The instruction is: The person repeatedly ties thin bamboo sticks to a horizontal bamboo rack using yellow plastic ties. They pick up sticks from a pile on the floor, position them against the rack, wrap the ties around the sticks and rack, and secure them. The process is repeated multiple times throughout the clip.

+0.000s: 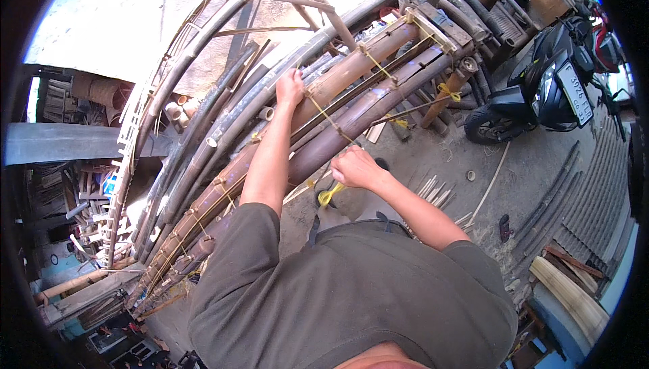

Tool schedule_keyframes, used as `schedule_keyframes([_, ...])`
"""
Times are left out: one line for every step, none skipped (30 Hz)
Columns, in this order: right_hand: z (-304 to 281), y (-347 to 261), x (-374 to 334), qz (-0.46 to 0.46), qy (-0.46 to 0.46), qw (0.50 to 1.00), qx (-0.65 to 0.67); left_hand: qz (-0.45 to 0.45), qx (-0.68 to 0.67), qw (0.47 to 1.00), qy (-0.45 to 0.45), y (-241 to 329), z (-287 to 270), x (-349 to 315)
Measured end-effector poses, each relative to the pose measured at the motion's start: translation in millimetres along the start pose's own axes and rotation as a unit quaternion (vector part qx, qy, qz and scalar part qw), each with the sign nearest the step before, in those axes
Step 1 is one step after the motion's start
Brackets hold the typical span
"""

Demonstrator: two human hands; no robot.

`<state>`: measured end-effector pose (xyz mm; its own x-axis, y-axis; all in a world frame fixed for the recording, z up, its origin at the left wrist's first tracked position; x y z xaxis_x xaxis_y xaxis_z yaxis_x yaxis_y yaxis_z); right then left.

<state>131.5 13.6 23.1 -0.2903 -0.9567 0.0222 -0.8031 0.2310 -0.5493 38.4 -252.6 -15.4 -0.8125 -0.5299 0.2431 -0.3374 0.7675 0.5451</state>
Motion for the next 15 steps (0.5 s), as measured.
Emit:
schedule_keyframes([0.4,-10.6,1.9,0.007,0.024,0.999,-0.027,0.020,0.004,1.000,-0.021,3.7,-4.1,6.0])
schedule_keyframes([8.0,-24.0,-1.1,0.022,0.047,0.998,-0.045,0.040,0.010,0.998,-0.054,8.3,-9.9,-1.1])
schedule_keyframes([22.3,-37.9,-1.8,0.022,0.032,0.999,0.034,0.038,0.011,0.998,-0.046,5.2,-27.0,-11.4])
schedule_keyframes([38.2,-50.6,-2.7,0.027,0.021,0.993,0.115,0.040,0.012,0.998,-0.044,12.0,-49.5,-20.4])
schedule_keyframes([52.6,-61.0,-0.1,0.026,0.008,0.981,0.192,0.041,0.013,0.998,-0.034,15.6,-74.8,-27.8])
schedule_keyframes([84.3,-67.0,-1.1,0.041,-0.052,0.940,0.335,0.035,0.026,0.999,-0.023,9.6,-100.4,-46.2])
schedule_keyframes([104.4,-69.1,-4.3,0.145,-0.057,0.832,0.533,-0.013,0.035,0.998,-0.043,3.2,-121.7,-73.1])
schedule_keyframes([121.4,-77.6,-7.2,0.233,-0.061,0.676,0.696,-0.061,0.045,0.996,-0.056,-6.3,-144.9,-98.3])
schedule_keyframes([137.2,-92.9,-6.5,0.303,-0.069,0.488,0.816,-0.039,0.135,0.981,-0.130,-42.5,-142.8,-124.3])
schedule_keyframes([141.3,-88.6,7.2,0.246,0.029,0.322,0.914,-0.034,0.051,0.983,-0.173,-58.8,-138.0,-155.8])
schedule_keyframes([141.6,-71.5,13.7,0.295,0.258,0.257,0.883,-0.010,-0.006,0.970,-0.243,-54.7,-125.1,-184.9])
schedule_keyframes([118.7,-70.0,36.4,0.184,0.341,0.338,0.858,-0.025,0.014,0.978,-0.207,-36.4,-125.9,-196.9])
schedule_keyframes([89.9,-78.9,53.3,0.063,0.414,0.416,0.807,-0.035,0.034,0.985,-0.165,-18.2,-132.5,-199.4])
schedule_keyframes([71.9,-116.2,76.6,0.102,0.419,0.533,0.728,-0.020,-0.006,0.987,-0.160,-42.5,-121.2,-203.1])
schedule_keyframes([53.5,-143.5,104.4,0.105,0.353,0.652,0.663,-0.008,-0.036,0.990,-0.138,-56.7,-113.2,-206.6])
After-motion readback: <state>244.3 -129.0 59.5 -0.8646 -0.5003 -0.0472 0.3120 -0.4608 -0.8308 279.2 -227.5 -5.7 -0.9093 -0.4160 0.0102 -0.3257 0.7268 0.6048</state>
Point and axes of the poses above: each hand's wrist, its own x-axis towards the middle knuckle, its own z-axis out of the palm, y = z × x, the point moved 7 cm from there along x, towards the middle knuckle, and after that the axes turned 4 degrees about z, right-handed, at the moved point
